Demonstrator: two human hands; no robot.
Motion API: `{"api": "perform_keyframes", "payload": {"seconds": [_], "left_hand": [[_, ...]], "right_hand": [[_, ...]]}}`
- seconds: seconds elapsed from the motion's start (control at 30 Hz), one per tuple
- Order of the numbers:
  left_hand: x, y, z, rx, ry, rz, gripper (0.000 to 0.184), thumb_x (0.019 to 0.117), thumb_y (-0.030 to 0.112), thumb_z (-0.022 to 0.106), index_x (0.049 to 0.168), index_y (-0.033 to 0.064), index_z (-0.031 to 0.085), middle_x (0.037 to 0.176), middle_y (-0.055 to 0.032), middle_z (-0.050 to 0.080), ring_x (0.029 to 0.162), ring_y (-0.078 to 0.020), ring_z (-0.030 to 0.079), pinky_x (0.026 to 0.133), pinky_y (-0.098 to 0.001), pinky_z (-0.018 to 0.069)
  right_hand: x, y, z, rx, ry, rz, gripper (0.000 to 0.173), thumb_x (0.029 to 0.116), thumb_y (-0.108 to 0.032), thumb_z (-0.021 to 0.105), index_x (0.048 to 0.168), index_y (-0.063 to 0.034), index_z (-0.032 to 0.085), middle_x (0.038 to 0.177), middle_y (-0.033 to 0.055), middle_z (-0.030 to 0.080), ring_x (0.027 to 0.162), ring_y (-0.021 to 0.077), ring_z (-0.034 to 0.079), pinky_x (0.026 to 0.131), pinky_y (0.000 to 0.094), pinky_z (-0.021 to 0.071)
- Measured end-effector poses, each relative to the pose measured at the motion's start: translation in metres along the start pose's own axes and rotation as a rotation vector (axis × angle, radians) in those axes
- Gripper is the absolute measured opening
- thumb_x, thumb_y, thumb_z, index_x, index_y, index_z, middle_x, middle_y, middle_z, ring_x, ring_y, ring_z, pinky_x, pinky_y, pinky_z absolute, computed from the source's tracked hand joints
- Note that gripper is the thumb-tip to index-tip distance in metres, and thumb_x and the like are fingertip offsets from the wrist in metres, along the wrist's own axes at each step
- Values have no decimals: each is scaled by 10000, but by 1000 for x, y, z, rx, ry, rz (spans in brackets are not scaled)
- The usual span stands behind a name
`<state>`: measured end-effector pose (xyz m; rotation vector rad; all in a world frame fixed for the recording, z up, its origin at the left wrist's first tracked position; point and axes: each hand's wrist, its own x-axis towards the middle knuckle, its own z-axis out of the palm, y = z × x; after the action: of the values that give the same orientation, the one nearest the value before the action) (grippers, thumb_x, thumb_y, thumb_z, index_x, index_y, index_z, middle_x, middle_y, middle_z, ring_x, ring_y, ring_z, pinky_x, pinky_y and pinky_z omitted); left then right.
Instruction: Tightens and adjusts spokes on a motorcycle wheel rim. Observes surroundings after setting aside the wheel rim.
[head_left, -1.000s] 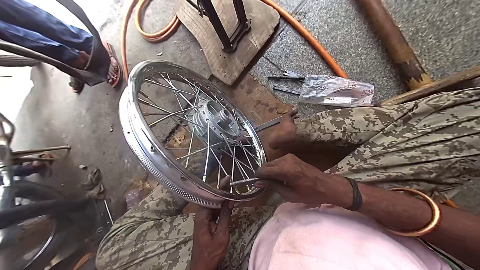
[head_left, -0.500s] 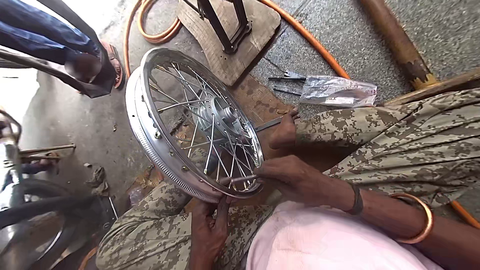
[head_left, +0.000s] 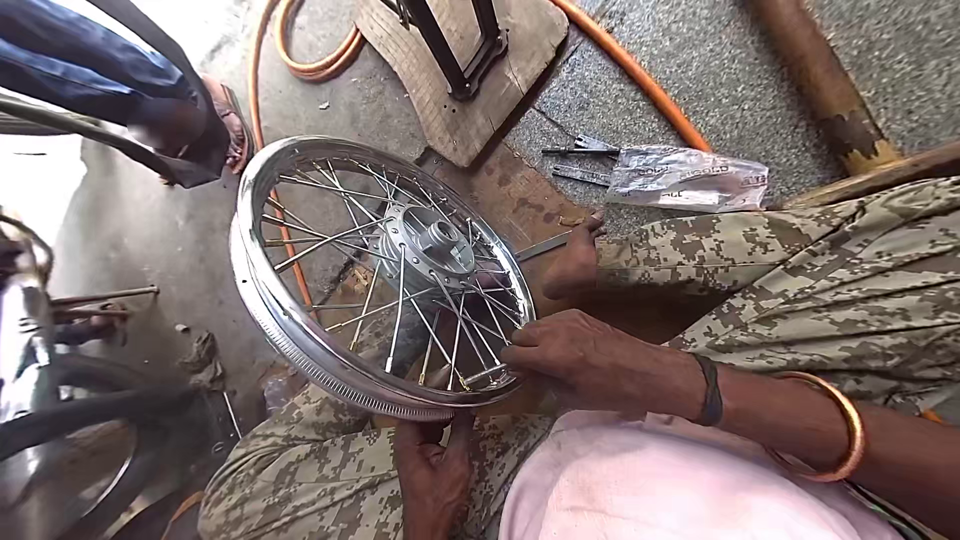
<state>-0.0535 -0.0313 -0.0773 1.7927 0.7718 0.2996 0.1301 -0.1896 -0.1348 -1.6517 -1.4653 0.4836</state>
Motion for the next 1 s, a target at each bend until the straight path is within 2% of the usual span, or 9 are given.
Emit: {"api": "perform_keyframes", "payload": {"seconds": [0.2,0.33,0.43,0.57,0.63,0.77,0.83,0.9,1.0], "left_hand": [[1,11,-13,-8,-38,-11,394,823,-16,770,1184,-15,611,1004,-49,764,878,-164,756,833,-308,644],[1,35,-29,29,-111,-6,442,848,20,778,1238,-59,586,1091,-73,738,884,-170,748,819,-320,651],[-3,38,-34,25,-144,-31,464,868,81,791,1269,-12,577,1182,-58,718,926,-161,745,847,-316,647],[-6,34,-36,28,-184,-50,422,886,80,772,1268,56,596,1174,-39,735,952,-168,748,875,-318,635],[-6,34,-33,24,-189,-38,405,890,111,777,1265,85,628,1151,-27,743,939,-161,750,863,-315,638],[-7,38,-28,22,-217,-34,410,894,97,769,1277,118,626,1182,-19,735,964,-160,745,878,-315,634],[-9,39,-26,57,-220,-40,414,887,103,780,1274,137,638,1185,1,738,970,-152,745,881,-314,633],[-12,39,-24,97,-225,-17,396,888,82,760,1263,79,631,1198,-19,729,943,-145,745,846,-303,642],[-15,37,-16,157,-194,19,337,885,152,780,1196,67,681,1073,-30,750,891,-144,747,812,-307,651]], "right_hand": [[25,-16,-27,-130,-144,-89,51,918,-134,666,951,-131,705,778,15,641,708,181,639,589,340,501],[10,-13,-7,111,-21,-46,139,1004,-171,584,985,-128,715,797,-8,622,728,120,620,630,284,509],[-6,-18,21,267,57,16,211,1059,-180,527,1056,-78,712,842,26,636,773,123,627,679,265,521],[-4,-20,35,185,125,-37,185,1013,-101,541,1096,-61,701,895,60,665,852,171,660,743,293,551],[-7,-17,39,181,148,-55,169,1013,-100,552,1074,-58,704,878,60,663,844,168,661,747,283,552],[-16,-8,38,131,81,-16,139,1031,-156,557,1061,-134,691,818,15,631,757,154,639,644,300,531],[-23,-6,33,87,47,14,131,1004,-141,570,1065,-143,685,832,23,641,755,172,652,625,321,537],[-30,-2,26,62,77,35,128,1007,-170,570,1037,-136,690,799,10,620,710,152,632,588,306,520],[-29,-7,1,-12,35,21,155,1003,-230,560,1000,-149,692,736,-19,591,633,127,600,522,292,477]]}}
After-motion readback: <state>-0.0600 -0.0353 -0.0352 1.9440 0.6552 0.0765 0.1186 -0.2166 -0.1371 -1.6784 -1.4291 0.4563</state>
